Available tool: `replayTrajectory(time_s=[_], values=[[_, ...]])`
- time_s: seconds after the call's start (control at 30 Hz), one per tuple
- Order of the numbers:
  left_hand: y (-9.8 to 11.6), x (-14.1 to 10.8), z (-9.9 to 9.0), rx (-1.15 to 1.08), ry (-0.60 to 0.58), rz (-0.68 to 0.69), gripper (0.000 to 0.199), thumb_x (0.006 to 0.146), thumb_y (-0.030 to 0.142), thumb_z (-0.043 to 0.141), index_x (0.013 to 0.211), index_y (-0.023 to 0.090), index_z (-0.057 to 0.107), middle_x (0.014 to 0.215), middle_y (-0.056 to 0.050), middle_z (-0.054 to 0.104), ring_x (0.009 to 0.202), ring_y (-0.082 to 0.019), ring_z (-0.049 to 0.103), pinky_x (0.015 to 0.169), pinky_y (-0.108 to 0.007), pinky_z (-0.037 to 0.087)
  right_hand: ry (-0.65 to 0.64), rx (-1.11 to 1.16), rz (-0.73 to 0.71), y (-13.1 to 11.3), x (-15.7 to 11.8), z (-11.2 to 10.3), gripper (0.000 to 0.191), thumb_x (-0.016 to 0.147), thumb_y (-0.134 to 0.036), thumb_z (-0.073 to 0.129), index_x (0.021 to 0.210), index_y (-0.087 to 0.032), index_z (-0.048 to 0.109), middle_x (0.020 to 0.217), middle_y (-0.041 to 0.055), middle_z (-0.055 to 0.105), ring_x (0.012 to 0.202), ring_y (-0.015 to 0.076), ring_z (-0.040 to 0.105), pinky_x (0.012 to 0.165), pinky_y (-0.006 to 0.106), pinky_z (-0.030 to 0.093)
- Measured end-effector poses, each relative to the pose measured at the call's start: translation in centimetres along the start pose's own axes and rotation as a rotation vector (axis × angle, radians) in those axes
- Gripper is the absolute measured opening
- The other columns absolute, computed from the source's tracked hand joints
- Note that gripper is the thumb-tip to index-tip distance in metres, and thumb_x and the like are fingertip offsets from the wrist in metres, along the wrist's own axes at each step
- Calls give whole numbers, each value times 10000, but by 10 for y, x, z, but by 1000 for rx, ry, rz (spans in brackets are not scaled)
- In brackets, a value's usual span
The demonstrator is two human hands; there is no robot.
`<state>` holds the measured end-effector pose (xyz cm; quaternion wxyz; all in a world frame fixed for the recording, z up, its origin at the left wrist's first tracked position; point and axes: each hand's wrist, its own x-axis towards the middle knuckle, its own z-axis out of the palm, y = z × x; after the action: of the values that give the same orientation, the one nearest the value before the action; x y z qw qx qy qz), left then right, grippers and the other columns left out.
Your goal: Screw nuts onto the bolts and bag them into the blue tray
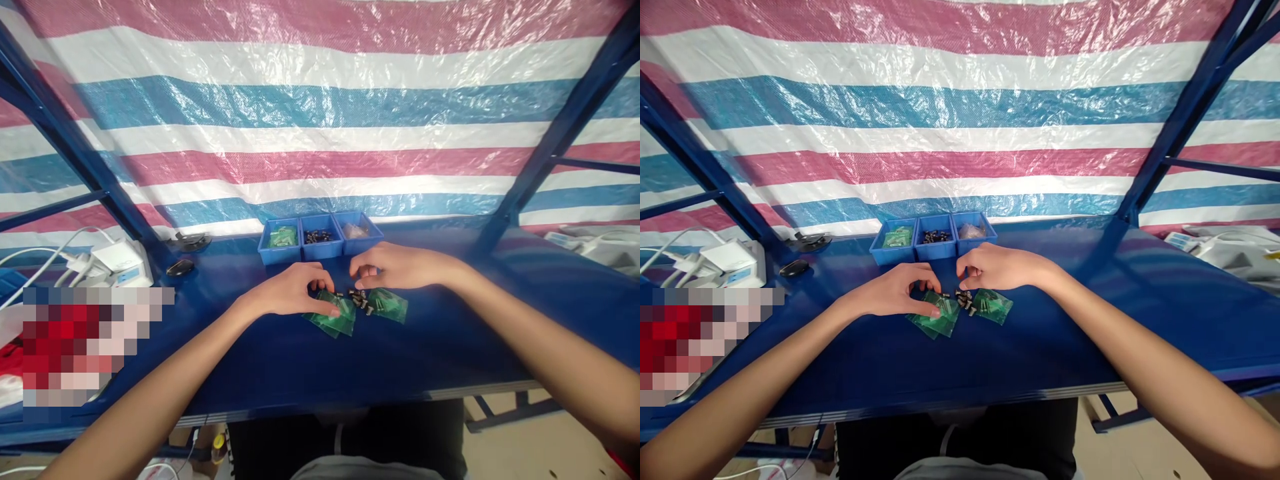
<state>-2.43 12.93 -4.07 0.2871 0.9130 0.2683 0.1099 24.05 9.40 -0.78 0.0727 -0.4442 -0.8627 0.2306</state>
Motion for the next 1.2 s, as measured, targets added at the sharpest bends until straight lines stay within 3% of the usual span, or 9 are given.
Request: replayTrajectory(time_s=[0.1,0.4,0.6,0.77,0.87,1.03,1.13,1.2], values=[[0,0,-1,-16,-1,-4,467,769,629,777,986,218,735,973,-39,614,812,-165,574,677,-301,436,-3,14,19,3,1,0,202,896,-355,696,1027,-205,734,885,70,745,788,223,689,653,330,472],[2,-3,-8,-75,37,-21,363,786,505,803,989,232,678,1021,-28,639,906,-192,569,737,-303,424,225,95,-92,-8,15,21,230,996,-348,549,944,-203,721,837,46,708,693,156,601,624,313,404],[3,-2,-10,-286,11,-29,261,900,434,713,986,217,597,747,38,549,611,-98,432,589,-262,349,264,360,3,-9,18,24,360,997,-476,529,862,-183,690,848,60,715,792,178,672,678,320,473],[-9,2,-10,-453,181,-59,291,867,410,762,989,209,589,684,46,513,616,-107,493,569,-245,445,186,516,42,-10,19,25,314,922,-500,652,956,-190,691,894,68,751,812,185,701,609,290,462],[-14,5,-7,-507,284,-55,341,848,410,784,1035,214,577,720,35,549,652,-122,548,584,-252,505,211,581,74,-13,20,28,305,905,-474,690,995,-183,678,865,74,754,787,178,694,591,280,455],[-9,5,1,-355,375,-8,336,871,380,754,1117,224,586,968,-11,623,608,-81,530,533,-228,431,370,626,83,-15,24,33,203,916,-374,662,939,-173,659,781,53,704,765,178,665,578,286,447],[-7,3,4,-126,410,32,424,877,376,750,1233,244,563,932,-8,630,609,-97,529,554,-246,417,443,643,81,-12,26,35,172,895,-337,674,944,-174,649,755,40,674,754,182,643,584,297,450],[-7,1,5,51,422,67,501,880,376,749,1314,261,528,1040,-36,647,673,-121,570,598,-270,453,478,656,81,-9,27,36,173,891,-337,672,941,-174,640,749,34,658,750,181,629,589,300,452]])
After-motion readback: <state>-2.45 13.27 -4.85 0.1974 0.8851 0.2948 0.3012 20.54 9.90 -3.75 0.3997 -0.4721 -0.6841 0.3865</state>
